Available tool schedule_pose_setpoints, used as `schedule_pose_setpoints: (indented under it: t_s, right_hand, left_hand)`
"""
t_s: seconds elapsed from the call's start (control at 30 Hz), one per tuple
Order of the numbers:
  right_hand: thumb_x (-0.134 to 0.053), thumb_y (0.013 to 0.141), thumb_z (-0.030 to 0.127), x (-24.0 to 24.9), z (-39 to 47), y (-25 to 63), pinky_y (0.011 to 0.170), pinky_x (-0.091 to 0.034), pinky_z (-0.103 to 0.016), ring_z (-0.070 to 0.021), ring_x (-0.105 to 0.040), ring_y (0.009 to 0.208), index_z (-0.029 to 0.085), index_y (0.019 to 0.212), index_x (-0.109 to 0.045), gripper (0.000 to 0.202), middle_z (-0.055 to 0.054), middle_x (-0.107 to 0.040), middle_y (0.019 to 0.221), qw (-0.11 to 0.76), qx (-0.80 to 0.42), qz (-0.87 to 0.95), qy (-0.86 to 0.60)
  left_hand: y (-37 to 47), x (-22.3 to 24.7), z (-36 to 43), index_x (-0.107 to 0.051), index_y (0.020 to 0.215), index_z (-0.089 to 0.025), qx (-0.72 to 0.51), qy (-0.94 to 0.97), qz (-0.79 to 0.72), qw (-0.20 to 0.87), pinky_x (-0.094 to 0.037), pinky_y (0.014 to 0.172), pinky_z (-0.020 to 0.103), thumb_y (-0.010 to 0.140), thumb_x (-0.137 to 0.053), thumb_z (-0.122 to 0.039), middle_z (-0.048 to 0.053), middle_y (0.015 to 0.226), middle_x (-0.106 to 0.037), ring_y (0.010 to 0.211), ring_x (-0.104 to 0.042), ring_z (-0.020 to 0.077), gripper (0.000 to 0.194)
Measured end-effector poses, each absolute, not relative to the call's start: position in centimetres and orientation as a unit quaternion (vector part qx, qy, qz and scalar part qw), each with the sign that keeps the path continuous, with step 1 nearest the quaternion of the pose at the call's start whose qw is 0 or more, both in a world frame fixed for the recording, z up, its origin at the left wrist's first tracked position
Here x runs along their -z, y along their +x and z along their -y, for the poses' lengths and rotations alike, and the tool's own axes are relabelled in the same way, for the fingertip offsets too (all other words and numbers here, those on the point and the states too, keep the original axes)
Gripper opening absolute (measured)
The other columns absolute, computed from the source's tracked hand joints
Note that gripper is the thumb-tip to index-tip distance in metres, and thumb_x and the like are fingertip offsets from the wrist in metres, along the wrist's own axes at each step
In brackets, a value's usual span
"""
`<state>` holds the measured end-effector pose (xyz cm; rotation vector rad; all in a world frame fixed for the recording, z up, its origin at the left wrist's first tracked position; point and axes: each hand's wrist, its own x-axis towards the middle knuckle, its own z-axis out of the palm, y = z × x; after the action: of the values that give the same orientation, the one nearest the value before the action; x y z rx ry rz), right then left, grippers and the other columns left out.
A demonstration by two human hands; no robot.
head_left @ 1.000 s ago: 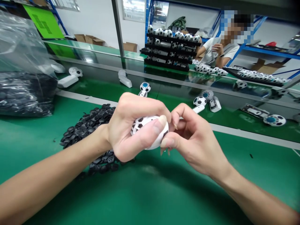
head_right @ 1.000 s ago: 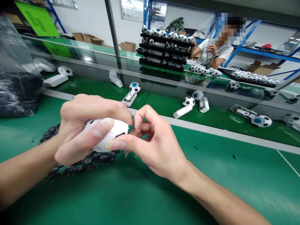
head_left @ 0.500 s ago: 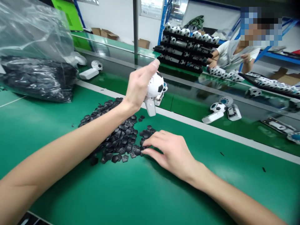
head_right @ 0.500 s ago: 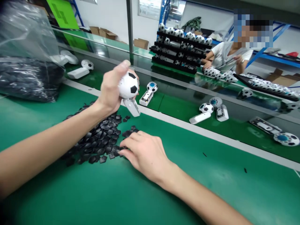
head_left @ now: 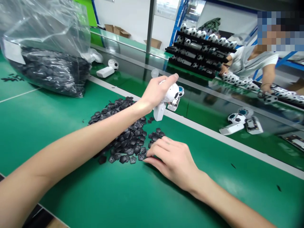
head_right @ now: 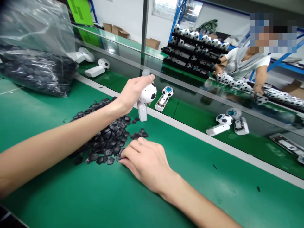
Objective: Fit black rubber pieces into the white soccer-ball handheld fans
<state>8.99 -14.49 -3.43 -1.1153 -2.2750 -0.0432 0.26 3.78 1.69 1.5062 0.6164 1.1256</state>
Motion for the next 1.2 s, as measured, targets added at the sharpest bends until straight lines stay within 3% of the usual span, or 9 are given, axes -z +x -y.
schedule_pose_setpoints:
  t_s: [0.1, 0.37, 0.53, 0.63, 0.7, 0.8, 0.9, 1.03, 1.2]
  right_hand:
    - [-0.072, 0.104, 0.020, 2.3, 15.0, 9.8, 0.060, -0.044, -0.031, -0.0131, -0.063, 0.067, 0.018, 0.091, -0.073, 0.013, -0.001, -0.079, 0.085, 0.387, 0.111, 0.849, -0.341]
    - [-0.060, 0.107, 0.014, -0.2, 15.7, 11.1, 0.058, -0.053, -0.032, -0.0149, -0.073, 0.074, 0.018, 0.092, -0.080, 0.025, -0.002, -0.085, 0.094, 0.369, 0.177, 0.868, -0.282]
    - [-0.059, 0.106, 0.011, -0.5, 15.0, 11.4, 0.082, -0.063, -0.027, -0.0157, -0.080, 0.091, 0.017, 0.097, -0.079, 0.023, -0.005, -0.085, 0.105, 0.372, 0.145, 0.872, -0.285]
    - [-0.066, 0.103, 0.008, -0.6, 14.0, 12.5, 0.079, -0.062, -0.026, -0.0153, -0.079, 0.081, 0.017, 0.097, -0.077, 0.016, -0.002, -0.084, 0.091, 0.377, 0.138, 0.845, -0.354]
    - [-0.070, 0.101, 0.010, -0.8, 13.4, 13.9, 0.075, -0.061, -0.028, -0.0174, -0.079, 0.081, 0.017, 0.100, -0.078, 0.011, -0.002, -0.084, 0.092, 0.351, 0.099, 0.819, -0.442]
    - [-0.074, 0.098, 0.010, -1.2, 12.6, 16.1, 0.076, -0.059, -0.030, -0.0194, -0.079, 0.085, 0.019, 0.102, -0.081, 0.012, -0.002, -0.084, 0.097, 0.348, 0.003, 0.767, -0.540]
    - [-0.074, 0.095, 0.013, -1.6, 11.9, 17.3, 0.077, -0.058, -0.030, -0.0184, -0.077, 0.085, 0.023, 0.097, -0.083, 0.014, -0.001, -0.083, 0.095, 0.392, -0.084, 0.718, -0.568]
    - [-0.079, 0.090, 0.022, -2.0, 11.4, 17.2, 0.081, -0.060, -0.029, -0.0183, -0.075, 0.088, 0.025, 0.087, -0.084, 0.007, -0.001, -0.080, 0.093, 0.483, -0.210, 0.658, -0.538]
    - [-0.083, 0.086, 0.032, -2.1, 11.1, 17.2, 0.068, -0.060, -0.028, -0.0160, -0.071, 0.071, 0.022, 0.084, -0.084, 0.011, -0.002, -0.081, 0.084, 0.537, -0.287, 0.588, -0.532]
  left_hand:
    - [0.1, -1.8, -4.0, -0.055, 0.066, -0.019, -0.456, 0.647, -0.258, 0.554, -0.043, 0.061, 0.030, 0.099, -0.067, -0.050, 0.001, 0.064, -0.054, 0.057, -0.054, 0.0133, 0.046]
    - [-1.4, -2.9, -4.6, -0.070, 0.067, -0.017, -0.336, 0.720, -0.338, 0.505, -0.041, 0.065, 0.038, 0.088, -0.066, -0.075, 0.012, 0.072, -0.068, 0.060, -0.057, 0.0221, 0.062]
    - [-2.3, -4.6, -4.4, -0.073, 0.066, -0.017, -0.263, 0.768, -0.374, 0.449, -0.038, 0.065, 0.035, 0.081, -0.064, -0.088, 0.013, 0.076, -0.071, 0.063, -0.057, 0.0227, 0.073]
    - [-2.9, -5.8, -4.1, -0.065, 0.058, -0.018, -0.200, 0.785, -0.394, 0.434, -0.034, 0.058, 0.033, 0.083, -0.061, -0.088, 0.008, 0.056, -0.058, 0.050, -0.046, 0.0173, 0.074]
    - [-3.3, -6.4, -3.9, -0.063, 0.056, -0.019, -0.162, 0.784, -0.404, 0.443, -0.034, 0.053, 0.032, 0.082, -0.060, -0.089, 0.006, 0.049, -0.054, 0.045, -0.044, 0.0158, 0.075]
    - [-3.9, -6.9, -3.9, -0.074, 0.070, -0.017, -0.090, 0.768, -0.399, 0.493, -0.047, 0.055, 0.032, 0.080, -0.059, -0.091, 0.012, 0.059, -0.070, 0.051, -0.062, 0.0216, 0.076]
    - [-4.5, -7.2, -3.9, -0.082, 0.093, -0.016, -0.010, 0.751, -0.365, 0.551, -0.060, 0.065, 0.035, 0.080, -0.061, -0.088, 0.016, 0.078, -0.081, 0.067, -0.076, 0.0288, 0.077]
    - [-4.8, -7.2, -3.8, -0.076, 0.122, -0.020, -0.007, 0.734, -0.325, 0.596, -0.066, 0.071, 0.037, 0.076, -0.077, -0.078, 0.013, 0.097, -0.084, 0.081, -0.081, 0.0307, 0.074]
    - [-4.1, -5.9, -4.1, -0.070, 0.127, -0.029, -0.108, 0.658, -0.235, 0.707, -0.067, 0.091, 0.041, 0.079, -0.091, -0.050, 0.007, 0.118, -0.080, 0.104, -0.080, 0.0274, 0.057]
